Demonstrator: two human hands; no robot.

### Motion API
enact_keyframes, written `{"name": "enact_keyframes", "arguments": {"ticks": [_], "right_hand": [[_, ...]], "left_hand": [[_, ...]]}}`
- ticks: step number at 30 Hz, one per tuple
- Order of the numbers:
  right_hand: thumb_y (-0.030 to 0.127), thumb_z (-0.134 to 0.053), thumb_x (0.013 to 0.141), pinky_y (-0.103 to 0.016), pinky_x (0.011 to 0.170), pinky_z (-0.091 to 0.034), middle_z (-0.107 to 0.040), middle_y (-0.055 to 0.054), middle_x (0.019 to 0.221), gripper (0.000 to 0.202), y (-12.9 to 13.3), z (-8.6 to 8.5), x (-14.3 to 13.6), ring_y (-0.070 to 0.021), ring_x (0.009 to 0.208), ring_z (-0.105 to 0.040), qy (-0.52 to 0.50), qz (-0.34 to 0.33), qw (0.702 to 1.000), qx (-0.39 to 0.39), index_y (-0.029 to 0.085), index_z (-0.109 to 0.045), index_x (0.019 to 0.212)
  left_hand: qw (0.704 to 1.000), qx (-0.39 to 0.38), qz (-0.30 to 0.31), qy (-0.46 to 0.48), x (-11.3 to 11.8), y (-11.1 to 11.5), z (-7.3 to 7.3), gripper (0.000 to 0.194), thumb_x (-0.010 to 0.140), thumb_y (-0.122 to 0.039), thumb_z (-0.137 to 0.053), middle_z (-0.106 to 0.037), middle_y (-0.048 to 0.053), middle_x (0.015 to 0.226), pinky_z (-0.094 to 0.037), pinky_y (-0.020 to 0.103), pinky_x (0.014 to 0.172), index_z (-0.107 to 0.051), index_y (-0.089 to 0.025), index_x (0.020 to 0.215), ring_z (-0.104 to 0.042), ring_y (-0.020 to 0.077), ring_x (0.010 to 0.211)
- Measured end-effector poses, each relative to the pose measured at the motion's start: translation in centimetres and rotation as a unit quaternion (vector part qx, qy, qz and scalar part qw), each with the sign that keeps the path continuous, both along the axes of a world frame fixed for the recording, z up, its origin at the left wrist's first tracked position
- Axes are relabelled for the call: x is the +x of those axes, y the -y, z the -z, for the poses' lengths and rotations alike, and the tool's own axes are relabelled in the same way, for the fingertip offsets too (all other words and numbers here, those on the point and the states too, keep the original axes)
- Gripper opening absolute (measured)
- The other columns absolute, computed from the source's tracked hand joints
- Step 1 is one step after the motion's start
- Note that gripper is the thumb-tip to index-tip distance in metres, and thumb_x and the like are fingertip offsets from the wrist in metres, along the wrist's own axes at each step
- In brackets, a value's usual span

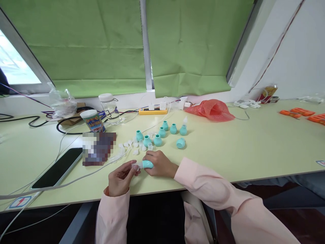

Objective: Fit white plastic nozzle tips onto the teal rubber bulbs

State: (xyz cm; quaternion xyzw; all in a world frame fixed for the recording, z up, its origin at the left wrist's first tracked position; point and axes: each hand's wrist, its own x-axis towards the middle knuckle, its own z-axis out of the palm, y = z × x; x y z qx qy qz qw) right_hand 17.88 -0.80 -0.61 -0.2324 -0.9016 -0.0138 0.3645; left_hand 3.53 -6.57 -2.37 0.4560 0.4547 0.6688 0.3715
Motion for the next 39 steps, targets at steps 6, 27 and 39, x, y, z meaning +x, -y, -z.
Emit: {"name": "enact_keyframes", "arguments": {"ticks": [6, 27, 39], "right_hand": [[0.011, -0.053, 0.054, -0.021, 0.054, -0.038, -0.055, 0.001, 0.059, 0.012, 0.4, -0.7, -0.3, -0.0111, 0.055, -0.05, -0.041, -0.022, 0.985, -0.167, 0.016, -0.055, 0.065], [0.016, -0.06, 0.057, -0.017, 0.047, -0.03, -0.04, 0.006, 0.054, 0.007, -0.8, -1.3, 0.2, -0.0056, 0.051, -0.037, 0.025, -0.087, 0.893, -0.44, 0.013, -0.055, 0.061], [0.031, -0.06, 0.066, -0.024, 0.059, -0.041, -0.056, -0.001, 0.064, 0.017, -0.6, -2.1, 0.3, -0.0134, 0.061, -0.052, -0.24, 0.001, 0.908, -0.342, 0.015, -0.055, 0.069]], "left_hand": [[1.0, 0.0, 0.013, -0.02, -0.2, 0.1, 0.0, 0.03, 0.055, -0.034, -0.07, -0.063, 0.002, 0.051, -0.05, 0.026, 0.048, -0.065, -0.012, 0.076, -0.057, 0.0137, 0.045], [0.998, 0.029, 0.001, -0.05, 0.2, 0.1, 0.8, 0.027, 0.057, -0.03, -0.069, -0.063, 0.002, 0.055, -0.053, 0.024, 0.053, -0.067, -0.014, 0.079, -0.059, 0.0132, 0.05], [0.911, 0.102, -0.207, -0.341, -2.7, -0.4, 0.4, 0.025, 0.076, -0.029, -0.051, -0.064, 0.01, 0.089, -0.051, 0.033, 0.065, -0.061, -0.015, 0.094, -0.06, 0.0204, 0.079]]}}
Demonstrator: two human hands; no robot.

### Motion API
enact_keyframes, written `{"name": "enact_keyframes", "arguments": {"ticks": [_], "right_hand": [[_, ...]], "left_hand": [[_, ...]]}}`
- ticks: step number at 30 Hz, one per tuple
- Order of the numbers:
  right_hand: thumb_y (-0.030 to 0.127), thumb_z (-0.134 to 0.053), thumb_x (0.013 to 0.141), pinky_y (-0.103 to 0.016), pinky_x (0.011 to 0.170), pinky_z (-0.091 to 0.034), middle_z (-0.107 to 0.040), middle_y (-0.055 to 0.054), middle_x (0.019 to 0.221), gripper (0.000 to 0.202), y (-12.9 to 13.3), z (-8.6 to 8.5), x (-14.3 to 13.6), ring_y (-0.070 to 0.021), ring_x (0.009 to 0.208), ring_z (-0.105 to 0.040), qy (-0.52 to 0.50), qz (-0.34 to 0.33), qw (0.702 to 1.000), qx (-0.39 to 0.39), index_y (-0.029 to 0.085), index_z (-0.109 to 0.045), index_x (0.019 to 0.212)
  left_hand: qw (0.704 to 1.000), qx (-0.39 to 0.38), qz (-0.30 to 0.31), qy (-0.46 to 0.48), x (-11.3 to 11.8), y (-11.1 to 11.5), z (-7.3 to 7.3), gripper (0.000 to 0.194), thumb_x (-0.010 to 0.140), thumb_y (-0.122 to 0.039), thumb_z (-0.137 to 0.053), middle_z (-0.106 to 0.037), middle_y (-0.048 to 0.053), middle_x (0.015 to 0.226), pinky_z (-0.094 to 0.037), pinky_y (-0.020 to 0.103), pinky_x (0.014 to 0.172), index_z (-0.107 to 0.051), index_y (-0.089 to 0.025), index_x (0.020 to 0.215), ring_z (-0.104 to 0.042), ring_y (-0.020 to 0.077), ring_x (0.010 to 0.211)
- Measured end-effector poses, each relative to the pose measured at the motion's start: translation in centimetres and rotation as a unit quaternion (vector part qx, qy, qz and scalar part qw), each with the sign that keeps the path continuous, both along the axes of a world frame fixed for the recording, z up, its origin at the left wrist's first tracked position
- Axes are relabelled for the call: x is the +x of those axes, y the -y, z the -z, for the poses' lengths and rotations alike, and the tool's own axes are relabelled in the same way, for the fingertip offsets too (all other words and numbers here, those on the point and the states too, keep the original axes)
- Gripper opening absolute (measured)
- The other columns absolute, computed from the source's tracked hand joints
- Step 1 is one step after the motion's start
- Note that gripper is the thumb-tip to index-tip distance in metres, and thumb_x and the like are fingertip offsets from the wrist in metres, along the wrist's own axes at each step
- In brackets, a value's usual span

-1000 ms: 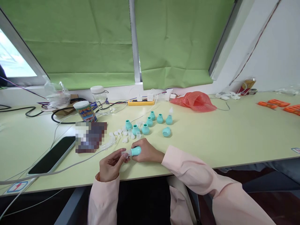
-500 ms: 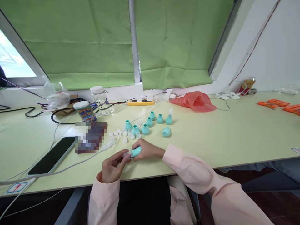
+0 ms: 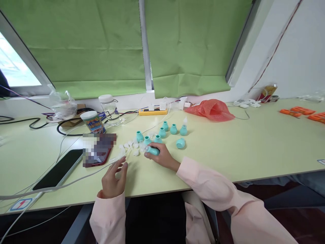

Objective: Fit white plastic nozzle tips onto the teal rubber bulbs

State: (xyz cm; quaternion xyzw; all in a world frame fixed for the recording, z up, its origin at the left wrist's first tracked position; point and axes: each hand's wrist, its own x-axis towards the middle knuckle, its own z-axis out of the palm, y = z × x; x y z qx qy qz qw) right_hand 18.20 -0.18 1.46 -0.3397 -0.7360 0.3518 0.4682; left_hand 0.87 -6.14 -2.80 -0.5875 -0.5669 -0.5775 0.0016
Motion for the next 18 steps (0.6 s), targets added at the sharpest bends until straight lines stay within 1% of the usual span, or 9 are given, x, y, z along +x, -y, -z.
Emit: {"name": "enact_keyframes", "arguments": {"ticks": [2, 5, 7, 8, 9, 10, 12, 15, 18], "right_hand": [[0.031, -0.056, 0.07, -0.024, 0.056, -0.04, -0.054, 0.0, 0.058, 0.016, 0.0, 0.1, 0.1, -0.0123, 0.056, -0.05, -0.026, 0.007, 1.0, -0.009, 0.015, -0.054, 0.067], [0.032, -0.054, 0.073, -0.025, 0.057, -0.041, -0.054, -0.001, 0.062, 0.017, 0.0, 0.2, 0.2, -0.0125, 0.058, -0.051, -0.063, 0.014, 0.998, -0.008, 0.015, -0.053, 0.07], [0.033, -0.053, 0.074, -0.025, 0.057, -0.042, -0.055, -0.001, 0.064, 0.018, 0.0, 0.3, 0.2, -0.0125, 0.059, -0.051, -0.082, 0.011, 0.997, -0.007, 0.015, -0.053, 0.07], [0.033, -0.053, 0.074, -0.025, 0.057, -0.042, -0.054, -0.001, 0.064, 0.018, 0.1, 0.4, 0.2, -0.0125, 0.058, -0.051, -0.088, 0.01, 0.996, -0.007, 0.015, -0.053, 0.07], [0.033, -0.053, 0.074, -0.025, 0.057, -0.042, -0.054, -0.001, 0.064, 0.018, 0.1, 0.4, 0.2, -0.0124, 0.058, -0.051, -0.089, 0.008, 0.996, -0.008, 0.015, -0.053, 0.07], [0.032, -0.053, 0.074, -0.025, 0.057, -0.041, -0.054, -0.001, 0.063, 0.017, 0.1, 0.4, 0.1, -0.0123, 0.058, -0.05, -0.088, 0.007, 0.996, -0.008, 0.015, -0.053, 0.07], [0.032, -0.053, 0.074, -0.025, 0.057, -0.041, -0.054, -0.001, 0.062, 0.017, 0.2, 0.5, 0.1, -0.012, 0.057, -0.049, -0.08, 0.007, 0.997, -0.008, 0.015, -0.052, 0.069], [0.031, -0.052, 0.074, -0.024, 0.055, -0.04, -0.052, 0.0, 0.06, 0.016, 0.3, 0.4, 0.0, -0.0113, 0.055, -0.047, -0.066, 0.007, 0.998, 0.003, 0.016, -0.051, 0.068], [0.03, -0.053, 0.072, -0.022, 0.052, -0.037, -0.048, 0.001, 0.057, 0.016, 0.5, 0.4, 0.0, -0.0102, 0.053, -0.043, -0.039, 0.028, 0.998, 0.043, 0.015, -0.051, 0.067]], "left_hand": [[0.996, -0.011, -0.023, -0.083, -0.6, -0.4, -0.2, 0.025, 0.078, -0.026, -0.048, -0.064, 0.009, 0.088, -0.05, 0.035, 0.068, -0.06, -0.015, 0.096, -0.059, 0.0212, 0.082], [0.979, -0.075, -0.003, -0.188, -0.2, -1.2, -1.2, 0.028, 0.08, -0.021, -0.043, -0.061, 0.01, 0.094, -0.049, 0.035, 0.07, -0.057, -0.018, 0.104, -0.056, 0.0222, 0.087], [0.949, -0.151, -0.016, -0.278, 0.8, -1.7, -2.0, 0.032, 0.079, -0.019, -0.044, -0.056, 0.013, 0.107, -0.047, 0.04, 0.073, -0.054, -0.02, 0.109, -0.051, 0.0266, 0.094], [0.93, -0.181, -0.023, -0.32, 1.3, -1.9, -2.2, 0.035, 0.078, -0.019, -0.046, -0.05, 0.013, 0.117, -0.046, 0.044, 0.072, -0.052, -0.023, 0.112, -0.048, 0.0298, 0.097], [0.913, -0.204, -0.029, -0.352, 1.8, -2.0, -2.4, 0.036, 0.077, -0.021, -0.047, -0.045, 0.011, 0.124, -0.043, 0.048, 0.072, -0.051, -0.026, 0.113, -0.045, 0.0329, 0.101], [0.899, -0.224, -0.037, -0.375, 2.2, -2.2, -2.4, 0.036, 0.077, -0.021, -0.048, -0.044, 0.01, 0.126, -0.04, 0.053, 0.074, -0.051, -0.029, 0.112, -0.042, 0.0346, 0.104], [0.883, -0.246, -0.055, -0.397, 2.8, -2.2, -2.2, 0.034, 0.077, -0.02, -0.046, -0.046, 0.009, 0.124, -0.034, 0.058, 0.076, -0.052, -0.03, 0.109, -0.041, 0.0343, 0.105], [0.885, -0.24, -0.074, -0.392, 3.0, -2.1, -2.0, 0.025, 0.078, -0.016, -0.045, -0.056, 0.009, 0.11, -0.031, 0.054, 0.076, -0.058, -0.026, 0.098, -0.045, 0.0305, 0.1], [0.92, -0.187, -0.07, -0.337, 2.8, -1.9, -2.3, 0.018, 0.079, -0.019, -0.047, -0.064, 0.006, 0.09, -0.031, 0.048, 0.074, -0.062, -0.025, 0.087, -0.049, 0.0265, 0.092]]}}
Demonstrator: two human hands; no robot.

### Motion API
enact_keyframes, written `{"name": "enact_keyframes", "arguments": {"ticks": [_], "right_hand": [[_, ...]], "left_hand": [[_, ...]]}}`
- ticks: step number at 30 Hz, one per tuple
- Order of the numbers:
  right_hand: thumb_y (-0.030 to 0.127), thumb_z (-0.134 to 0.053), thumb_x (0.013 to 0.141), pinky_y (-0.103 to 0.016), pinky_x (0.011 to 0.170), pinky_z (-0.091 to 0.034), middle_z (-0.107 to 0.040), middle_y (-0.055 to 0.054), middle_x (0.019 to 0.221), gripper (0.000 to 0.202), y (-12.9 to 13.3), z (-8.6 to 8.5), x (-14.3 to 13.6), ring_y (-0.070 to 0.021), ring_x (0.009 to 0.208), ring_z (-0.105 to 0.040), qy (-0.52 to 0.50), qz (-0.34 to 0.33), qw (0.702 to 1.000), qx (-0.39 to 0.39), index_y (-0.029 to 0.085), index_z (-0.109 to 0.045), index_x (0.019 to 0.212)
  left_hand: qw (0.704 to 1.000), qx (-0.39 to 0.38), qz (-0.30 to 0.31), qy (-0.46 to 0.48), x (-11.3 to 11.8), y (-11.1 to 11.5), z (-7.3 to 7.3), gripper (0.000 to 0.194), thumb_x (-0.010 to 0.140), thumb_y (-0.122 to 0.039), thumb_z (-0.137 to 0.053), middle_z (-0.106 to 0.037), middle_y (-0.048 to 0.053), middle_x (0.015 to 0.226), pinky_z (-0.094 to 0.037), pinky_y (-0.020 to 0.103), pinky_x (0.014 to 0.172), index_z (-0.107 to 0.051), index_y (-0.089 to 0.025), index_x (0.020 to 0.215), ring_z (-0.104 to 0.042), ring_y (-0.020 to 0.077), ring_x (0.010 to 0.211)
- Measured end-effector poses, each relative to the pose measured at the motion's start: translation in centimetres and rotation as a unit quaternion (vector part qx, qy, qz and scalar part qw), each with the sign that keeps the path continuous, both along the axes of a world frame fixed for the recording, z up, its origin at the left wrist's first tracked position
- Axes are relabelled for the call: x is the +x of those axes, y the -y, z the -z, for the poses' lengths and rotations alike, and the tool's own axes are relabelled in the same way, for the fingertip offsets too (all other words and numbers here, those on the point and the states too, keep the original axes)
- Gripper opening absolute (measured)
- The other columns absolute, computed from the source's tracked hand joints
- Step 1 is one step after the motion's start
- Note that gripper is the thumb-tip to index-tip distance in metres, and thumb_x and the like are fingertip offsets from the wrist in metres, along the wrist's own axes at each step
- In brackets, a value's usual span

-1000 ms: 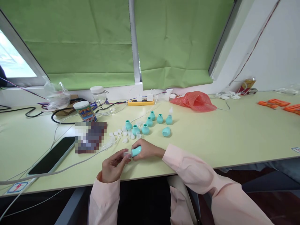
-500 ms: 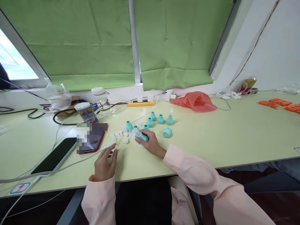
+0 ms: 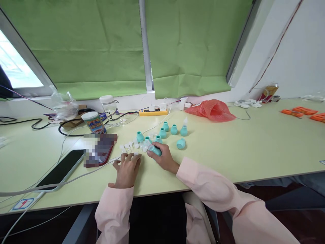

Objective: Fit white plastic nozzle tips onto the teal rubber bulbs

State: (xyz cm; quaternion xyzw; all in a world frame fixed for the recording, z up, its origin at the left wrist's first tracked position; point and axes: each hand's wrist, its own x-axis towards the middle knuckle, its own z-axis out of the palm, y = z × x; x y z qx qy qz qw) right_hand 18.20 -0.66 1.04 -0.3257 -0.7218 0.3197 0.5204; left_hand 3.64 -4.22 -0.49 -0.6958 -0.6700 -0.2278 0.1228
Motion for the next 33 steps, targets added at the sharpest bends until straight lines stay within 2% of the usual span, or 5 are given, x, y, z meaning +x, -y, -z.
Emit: {"name": "enact_keyframes", "arguments": {"ticks": [5, 14, 23, 28, 33], "right_hand": [[0.029, -0.056, 0.067, -0.021, 0.051, -0.034, -0.044, 0.003, 0.056, 0.015, 0.1, 0.3, 0.0, -0.0084, 0.051, -0.038, 0.06, 0.017, 0.994, 0.088, 0.015, -0.051, 0.069], [0.024, -0.053, 0.067, -0.021, 0.054, -0.039, -0.054, -0.001, 0.06, 0.01, 0.7, 0.4, -0.2, -0.0094, 0.053, -0.048, 0.158, -0.082, 0.972, 0.153, 0.015, -0.053, 0.07], [0.061, -0.06, 0.052, -0.021, 0.05, -0.035, -0.053, 0.001, 0.062, 0.05, 1.4, 0.8, -0.1, -0.0104, 0.054, -0.048, 0.307, -0.234, 0.891, 0.241, 0.017, -0.05, 0.074], [0.05, -0.057, 0.066, -0.022, 0.053, -0.036, -0.054, 0.0, 0.063, 0.035, 0.6, 1.4, 0.1, -0.0113, 0.058, -0.05, 0.313, -0.203, 0.891, 0.259, 0.017, -0.051, 0.074], [0.028, -0.05, 0.076, -0.025, 0.053, -0.035, -0.055, -0.004, 0.064, 0.012, -1.5, 2.1, 0.3, -0.0141, 0.06, -0.051, 0.309, -0.054, 0.9, 0.304, 0.017, -0.052, 0.072]], "left_hand": [[0.983, 0.126, 0.031, 0.13, -0.7, -0.3, -0.1, 0.02, 0.08, -0.024, -0.047, -0.066, 0.006, 0.073, -0.034, 0.04, 0.071, -0.06, -0.02, 0.095, -0.054, 0.0225, 0.078], [0.907, 0.142, 0.049, 0.394, -1.3, 0.2, -0.3, 0.013, 0.078, -0.032, -0.048, -0.054, 0.0, 0.068, -0.04, 0.026, 0.062, -0.047, -0.02, 0.074, -0.051, 0.013, 0.06], [0.87, 0.173, 0.048, 0.46, -1.1, 0.3, -0.5, 0.013, 0.076, -0.029, -0.05, -0.047, -0.003, 0.067, -0.04, 0.023, 0.059, -0.042, -0.02, 0.073, -0.05, 0.0108, 0.058], [0.866, 0.17, 0.038, 0.468, -0.9, 0.6, -0.6, 0.013, 0.075, -0.03, -0.05, -0.047, -0.002, 0.069, -0.041, 0.023, 0.058, -0.042, -0.02, 0.074, -0.052, 0.0111, 0.06], [0.861, 0.173, 0.029, 0.477, -0.9, 0.5, -0.5, 0.015, 0.074, -0.032, -0.051, -0.048, -0.002, 0.067, -0.042, 0.024, 0.059, -0.042, -0.02, 0.075, -0.052, 0.0115, 0.059]]}}
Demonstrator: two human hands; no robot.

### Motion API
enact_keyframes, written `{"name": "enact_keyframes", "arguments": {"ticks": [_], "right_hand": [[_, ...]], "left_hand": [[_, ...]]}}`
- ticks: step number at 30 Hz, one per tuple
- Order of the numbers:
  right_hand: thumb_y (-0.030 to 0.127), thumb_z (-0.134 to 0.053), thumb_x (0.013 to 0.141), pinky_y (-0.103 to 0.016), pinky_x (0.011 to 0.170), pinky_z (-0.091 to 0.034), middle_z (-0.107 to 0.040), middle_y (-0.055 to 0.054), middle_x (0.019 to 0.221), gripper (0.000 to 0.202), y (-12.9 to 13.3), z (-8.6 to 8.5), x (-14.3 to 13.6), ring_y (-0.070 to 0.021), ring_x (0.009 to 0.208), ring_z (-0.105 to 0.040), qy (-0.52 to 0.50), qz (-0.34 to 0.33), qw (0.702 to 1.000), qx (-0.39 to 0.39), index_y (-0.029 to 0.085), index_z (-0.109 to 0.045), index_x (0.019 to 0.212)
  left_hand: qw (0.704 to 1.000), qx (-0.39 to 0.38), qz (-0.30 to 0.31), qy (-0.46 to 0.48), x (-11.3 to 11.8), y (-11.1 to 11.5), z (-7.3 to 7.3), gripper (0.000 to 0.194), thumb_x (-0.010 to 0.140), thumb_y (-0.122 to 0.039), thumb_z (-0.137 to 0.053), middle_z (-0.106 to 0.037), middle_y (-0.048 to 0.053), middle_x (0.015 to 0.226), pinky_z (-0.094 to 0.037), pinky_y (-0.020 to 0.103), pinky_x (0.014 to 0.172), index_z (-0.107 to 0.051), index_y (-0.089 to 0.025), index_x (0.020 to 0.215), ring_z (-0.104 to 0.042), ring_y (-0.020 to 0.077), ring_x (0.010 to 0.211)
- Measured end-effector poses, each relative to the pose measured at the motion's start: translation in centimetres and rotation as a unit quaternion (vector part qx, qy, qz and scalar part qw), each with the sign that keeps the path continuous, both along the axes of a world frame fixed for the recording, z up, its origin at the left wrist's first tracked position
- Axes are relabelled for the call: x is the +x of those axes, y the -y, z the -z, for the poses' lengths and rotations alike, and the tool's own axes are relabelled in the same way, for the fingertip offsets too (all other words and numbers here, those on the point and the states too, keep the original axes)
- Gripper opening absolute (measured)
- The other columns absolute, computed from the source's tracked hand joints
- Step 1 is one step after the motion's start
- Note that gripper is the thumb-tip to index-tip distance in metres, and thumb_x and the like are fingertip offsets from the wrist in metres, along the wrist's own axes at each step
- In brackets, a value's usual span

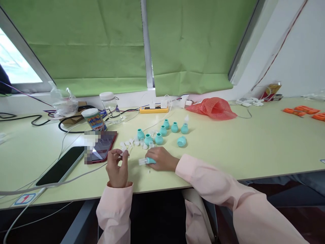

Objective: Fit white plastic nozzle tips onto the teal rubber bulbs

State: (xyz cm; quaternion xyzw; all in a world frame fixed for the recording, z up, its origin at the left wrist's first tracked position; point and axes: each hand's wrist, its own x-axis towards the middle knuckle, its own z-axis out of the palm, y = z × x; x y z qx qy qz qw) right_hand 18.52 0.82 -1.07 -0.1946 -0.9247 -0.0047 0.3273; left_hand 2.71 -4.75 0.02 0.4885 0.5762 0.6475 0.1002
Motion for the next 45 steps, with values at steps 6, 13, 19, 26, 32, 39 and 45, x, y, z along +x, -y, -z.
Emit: {"name": "enact_keyframes", "arguments": {"ticks": [6, 13, 19, 26, 32, 39, 45], "right_hand": [[0.035, -0.055, 0.071, -0.024, 0.053, -0.038, -0.055, -0.002, 0.059, 0.018, 1.4, -0.9, -0.2, -0.0121, 0.055, -0.049, -0.093, -0.009, 0.994, -0.063, 0.018, -0.05, 0.07], [0.03, -0.053, 0.071, -0.024, 0.054, -0.038, -0.057, -0.003, 0.061, 0.013, 2.1, -0.7, -0.2, -0.0143, 0.059, -0.053, -0.009, -0.018, 0.998, -0.054, 0.018, -0.054, 0.073], [0.029, -0.05, 0.075, -0.026, 0.054, -0.038, -0.057, -0.005, 0.064, 0.012, 1.7, -0.9, -0.2, -0.0158, 0.06, -0.053, -0.081, 0.053, 0.995, -0.022, 0.018, -0.05, 0.076], [0.022, -0.048, 0.071, -0.025, 0.054, -0.036, -0.055, -0.002, 0.06, 0.004, 1.6, -0.6, -0.2, -0.0147, 0.058, -0.05, -0.052, 0.029, 0.998, -0.01, 0.019, -0.047, 0.071], [0.018, -0.047, 0.067, -0.025, 0.052, -0.033, -0.053, -0.002, 0.057, 0.002, 1.2, -0.5, 0.1, -0.0144, 0.056, -0.046, -0.004, 0.06, 0.997, 0.037, 0.018, -0.048, 0.066], [0.018, -0.046, 0.067, -0.026, 0.053, -0.032, -0.052, -0.003, 0.055, 0.003, 1.0, -0.3, 0.1, -0.0146, 0.056, -0.045, 0.018, 0.061, 0.995, 0.074, 0.018, -0.049, 0.065], [0.019, -0.047, 0.064, -0.024, 0.049, -0.03, -0.053, -0.002, 0.055, 0.003, 1.7, -0.1, -0.4, -0.0134, 0.052, -0.047, 0.006, 0.073, 0.997, 0.005, 0.018, -0.049, 0.063]], "left_hand": [[0.998, 0.013, 0.017, 0.057, 0.2, 0.1, -0.3, 0.025, 0.066, -0.029, -0.06, -0.048, -0.004, 0.066, -0.043, 0.022, 0.055, -0.04, -0.02, 0.079, -0.049, 0.009, 0.055], [0.996, 0.038, 0.023, 0.071, 0.1, 0.7, 0.3, 0.022, 0.06, -0.026, -0.067, -0.049, -0.003, 0.064, -0.046, 0.023, 0.057, -0.055, -0.017, 0.077, -0.047, 0.0088, 0.057], [0.987, -0.008, 0.094, 0.134, 0.1, 1.3, 1.1, 0.034, 0.066, -0.034, -0.061, -0.058, 0.003, 0.072, -0.047, 0.026, 0.06, -0.063, -0.016, 0.094, -0.051, 0.0116, 0.06], [0.925, -0.077, 0.296, 0.225, -0.2, 1.5, 1.7, 0.035, 0.061, -0.032, -0.065, -0.056, 0.0, 0.06, -0.044, 0.023, 0.049, -0.064, -0.013, 0.09, -0.05, 0.0097, 0.051], [0.93, -0.078, 0.264, 0.243, -0.2, 1.9, 0.8, 0.024, 0.052, -0.023, -0.072, -0.059, 0.001, 0.059, -0.046, 0.023, 0.045, -0.063, -0.013, 0.071, -0.051, 0.0095, 0.046], [0.937, -0.118, 0.239, 0.227, -0.4, 2.2, 0.7, 0.027, 0.049, -0.024, -0.073, -0.06, 0.0, 0.052, -0.049, 0.027, 0.044, -0.068, -0.012, 0.072, -0.054, 0.0116, 0.042], [0.935, -0.124, 0.224, 0.244, -0.3, 2.1, 0.7, 0.028, 0.046, -0.024, -0.075, -0.063, 0.002, 0.053, -0.054, 0.029, 0.046, -0.068, -0.01, 0.069, -0.057, 0.0132, 0.042]]}}
